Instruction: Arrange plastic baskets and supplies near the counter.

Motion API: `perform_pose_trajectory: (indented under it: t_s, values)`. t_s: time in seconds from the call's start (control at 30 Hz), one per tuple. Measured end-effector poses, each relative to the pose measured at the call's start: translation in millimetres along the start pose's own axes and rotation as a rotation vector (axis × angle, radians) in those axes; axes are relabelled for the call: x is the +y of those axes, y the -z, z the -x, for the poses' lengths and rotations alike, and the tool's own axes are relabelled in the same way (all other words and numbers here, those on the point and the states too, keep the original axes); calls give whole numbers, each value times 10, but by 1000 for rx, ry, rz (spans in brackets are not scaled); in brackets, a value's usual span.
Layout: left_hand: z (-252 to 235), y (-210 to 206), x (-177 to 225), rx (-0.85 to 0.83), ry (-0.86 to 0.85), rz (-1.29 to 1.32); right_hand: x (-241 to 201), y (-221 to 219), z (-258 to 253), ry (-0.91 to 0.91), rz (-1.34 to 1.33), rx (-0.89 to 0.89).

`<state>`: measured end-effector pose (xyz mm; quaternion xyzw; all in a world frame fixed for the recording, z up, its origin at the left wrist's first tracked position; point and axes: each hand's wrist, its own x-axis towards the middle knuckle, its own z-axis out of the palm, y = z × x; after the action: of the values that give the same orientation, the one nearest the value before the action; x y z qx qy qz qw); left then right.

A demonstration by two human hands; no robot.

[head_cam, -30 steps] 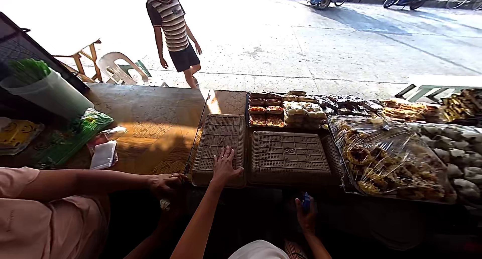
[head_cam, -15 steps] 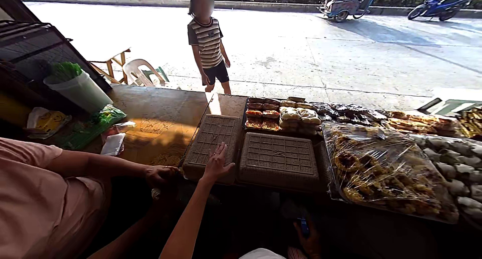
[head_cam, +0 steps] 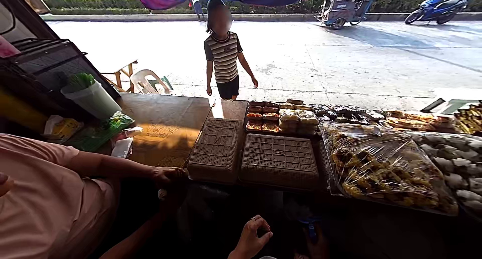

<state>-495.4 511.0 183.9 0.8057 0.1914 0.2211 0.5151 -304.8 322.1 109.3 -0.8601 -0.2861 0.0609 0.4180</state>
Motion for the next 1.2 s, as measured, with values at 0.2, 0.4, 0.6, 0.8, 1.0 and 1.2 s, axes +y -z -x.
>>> perform_pose_trajectory:
  t_s: [0.2,0.4,0.6,0.8,1.0,1.2]
  values:
    - [365,170,17,25,32,-27,-39,-38,214,-92,44,-38]
    - [853,108,-15,11,197,11,93,281,683,-586,102,-55]
    - [1140,-133,-224,-171,245,31,825,685,1262,-790,105,187]
    - [750,-496,40,-315,149,-35,1365,1262,1805,-1096,64,275]
    - [243,-1411,120,-624,148,-265,1754,2157,2373,-1296,-43,415]
    - [448,-2515,-330,-802,594,-564,2761,2978,2800,-1248,-94,607]
